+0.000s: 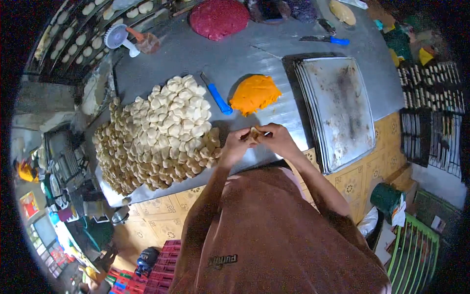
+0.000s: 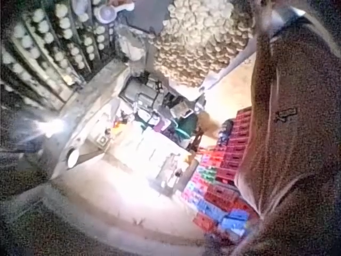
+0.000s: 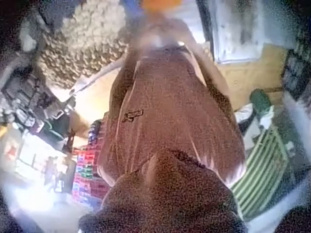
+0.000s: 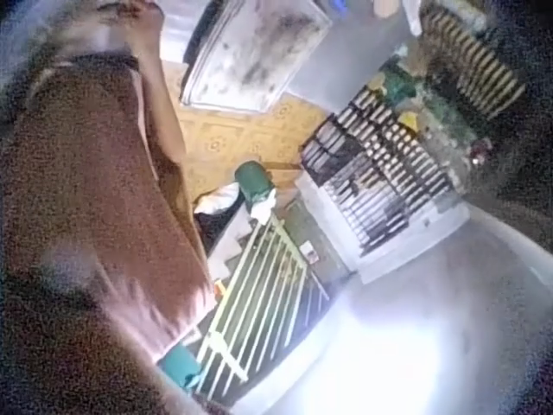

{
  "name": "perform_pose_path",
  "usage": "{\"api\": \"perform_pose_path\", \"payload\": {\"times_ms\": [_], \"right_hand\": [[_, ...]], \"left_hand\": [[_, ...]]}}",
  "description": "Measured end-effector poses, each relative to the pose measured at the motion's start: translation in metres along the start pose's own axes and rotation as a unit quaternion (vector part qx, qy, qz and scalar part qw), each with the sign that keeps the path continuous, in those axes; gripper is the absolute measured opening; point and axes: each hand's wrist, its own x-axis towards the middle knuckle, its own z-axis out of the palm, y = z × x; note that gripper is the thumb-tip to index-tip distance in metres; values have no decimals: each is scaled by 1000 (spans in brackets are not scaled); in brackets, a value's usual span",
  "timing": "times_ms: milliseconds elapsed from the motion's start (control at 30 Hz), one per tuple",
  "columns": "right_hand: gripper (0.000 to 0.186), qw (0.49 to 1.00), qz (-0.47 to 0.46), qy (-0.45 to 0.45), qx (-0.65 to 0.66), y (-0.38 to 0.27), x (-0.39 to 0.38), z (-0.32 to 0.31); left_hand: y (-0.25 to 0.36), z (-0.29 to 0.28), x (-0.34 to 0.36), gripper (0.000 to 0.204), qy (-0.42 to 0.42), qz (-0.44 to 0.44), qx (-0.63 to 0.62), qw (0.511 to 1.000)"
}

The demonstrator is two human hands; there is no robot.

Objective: Shape portions of dough into balls and place them onto a metal baking tray.

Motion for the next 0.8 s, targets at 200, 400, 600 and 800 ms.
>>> {"api": "perform_pose_path", "payload": {"times_ms": [200,400,600,800], "right_hand": [[22,992,-6,-20,128,20,10,-15],[18,987,-151,-61,-5,37,18,-33],[16,980,-144,-127,-53,40,11,-33],[21,991,-50,-43,-113,55,-4,-18]], "left_hand": [[-16,26,8,33,121,43,-32,991],[-37,33,17,28,129,91,93,983],[-37,30,11,29,61,1,151,987],[-22,26,20,22,80,193,427,880]]}}
